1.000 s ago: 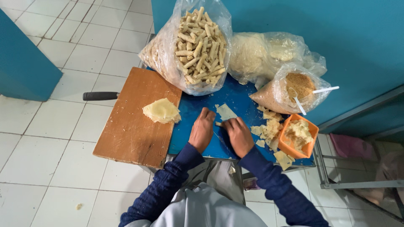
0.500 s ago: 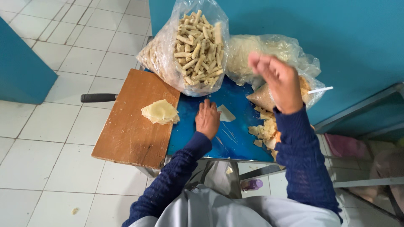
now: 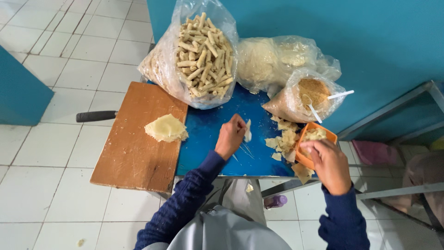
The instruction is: The person sits at a small blue table and assembles filled snack pieces. They take thin flat dough sheets, scoop brown powder from a plastic bag using a spoon, place the powder onto a dough sheet, and fold or press the dough over the filling, setting finished pieces on the table and placing scraps in an orange container.
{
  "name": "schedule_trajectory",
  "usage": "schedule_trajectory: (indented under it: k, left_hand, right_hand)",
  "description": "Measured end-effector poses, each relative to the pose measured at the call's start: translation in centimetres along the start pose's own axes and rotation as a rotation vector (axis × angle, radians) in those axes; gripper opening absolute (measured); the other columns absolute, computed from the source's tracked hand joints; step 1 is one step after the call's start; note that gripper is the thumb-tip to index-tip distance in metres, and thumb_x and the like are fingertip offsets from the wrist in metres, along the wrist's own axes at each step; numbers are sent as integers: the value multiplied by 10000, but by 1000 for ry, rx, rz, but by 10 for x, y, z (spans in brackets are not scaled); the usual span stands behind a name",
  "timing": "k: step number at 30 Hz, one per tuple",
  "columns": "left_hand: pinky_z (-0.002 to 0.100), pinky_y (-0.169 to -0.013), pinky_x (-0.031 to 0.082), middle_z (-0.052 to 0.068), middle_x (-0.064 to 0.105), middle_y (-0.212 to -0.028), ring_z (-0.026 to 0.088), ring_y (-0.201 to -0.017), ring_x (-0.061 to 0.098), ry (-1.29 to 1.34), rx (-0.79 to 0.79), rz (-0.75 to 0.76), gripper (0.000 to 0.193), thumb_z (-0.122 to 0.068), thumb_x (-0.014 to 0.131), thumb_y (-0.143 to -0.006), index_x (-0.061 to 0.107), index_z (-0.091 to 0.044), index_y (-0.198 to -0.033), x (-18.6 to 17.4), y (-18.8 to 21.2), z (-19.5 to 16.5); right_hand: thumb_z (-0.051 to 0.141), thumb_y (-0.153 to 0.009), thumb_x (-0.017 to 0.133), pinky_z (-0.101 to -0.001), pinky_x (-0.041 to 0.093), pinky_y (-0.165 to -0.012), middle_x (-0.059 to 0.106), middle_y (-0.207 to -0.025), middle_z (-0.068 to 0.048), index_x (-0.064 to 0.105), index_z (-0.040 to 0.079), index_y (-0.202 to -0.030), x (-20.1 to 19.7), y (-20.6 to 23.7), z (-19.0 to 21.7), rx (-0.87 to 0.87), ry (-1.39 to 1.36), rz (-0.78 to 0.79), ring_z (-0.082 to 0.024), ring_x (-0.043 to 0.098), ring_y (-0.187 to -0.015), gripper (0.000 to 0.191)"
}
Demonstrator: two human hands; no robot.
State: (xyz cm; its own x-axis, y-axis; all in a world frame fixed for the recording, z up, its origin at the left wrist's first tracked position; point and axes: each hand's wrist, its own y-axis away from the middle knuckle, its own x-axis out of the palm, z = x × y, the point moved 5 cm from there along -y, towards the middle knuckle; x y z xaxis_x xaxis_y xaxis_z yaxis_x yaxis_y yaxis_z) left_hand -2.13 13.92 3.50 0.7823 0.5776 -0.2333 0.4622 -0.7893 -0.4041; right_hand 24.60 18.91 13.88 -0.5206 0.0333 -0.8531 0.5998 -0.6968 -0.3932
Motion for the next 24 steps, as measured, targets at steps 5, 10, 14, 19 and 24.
schedule_trajectory:
  k: [5, 10, 14, 19, 24]
  left_hand:
    - [390, -617, 559, 179, 667, -810, 345, -718, 722, 193, -212, 90, 199, 13, 694, -859, 555, -37, -993, 1, 32, 14]
    - [451, -664, 540, 165, 687, -866, 387, -802, 698, -173, -100, 13, 319, 15, 719, -801, 559, -51, -1069, -16, 55, 1]
    - [485, -718, 518, 145, 700, -927, 384, -886, 678, -354, -20, 8, 326, -22, 729, -820, 560, -73, -1094, -25, 67, -12]
    - [454, -749, 530, 106, 673, -1041, 344, -957, 650, -446, 47, 6, 302, -67, 730, -846, 571, -77, -1103, -31, 68, -22]
    - [437, -806, 515, 126, 612, -1087, 347, -996, 587, -474, 89, -15, 294, -87, 747, -825, 624, -79, -1092, -30, 67, -32]
  right_hand:
    - [11, -772, 694, -424, 466, -860, 557, -1037, -89, 776, 145, -1041, 25, 34, 4, -180, 215, -118, -313, 532, -983, 311]
    - [59, -817, 754, -435, 444, -879, 533, -1062, -69, 759, 137, -959, 56, 27, -6, -203, 343, -130, -305, 492, -989, 162]
    - [101, -836, 742, -433, 440, -901, 577, -1035, -73, 745, 132, -930, 52, 8, -22, -191, 161, -170, -307, 516, -1012, 99]
    - [165, -917, 730, -405, 505, -818, 719, -931, -70, 727, 99, -945, 49, -23, -43, -63, 21, -73, -280, 649, -906, 71]
    - [154, -951, 710, -341, 544, -689, 738, -914, -105, 724, 54, -1007, 38, -43, -48, -15, -134, -68, -227, 712, -774, 115]
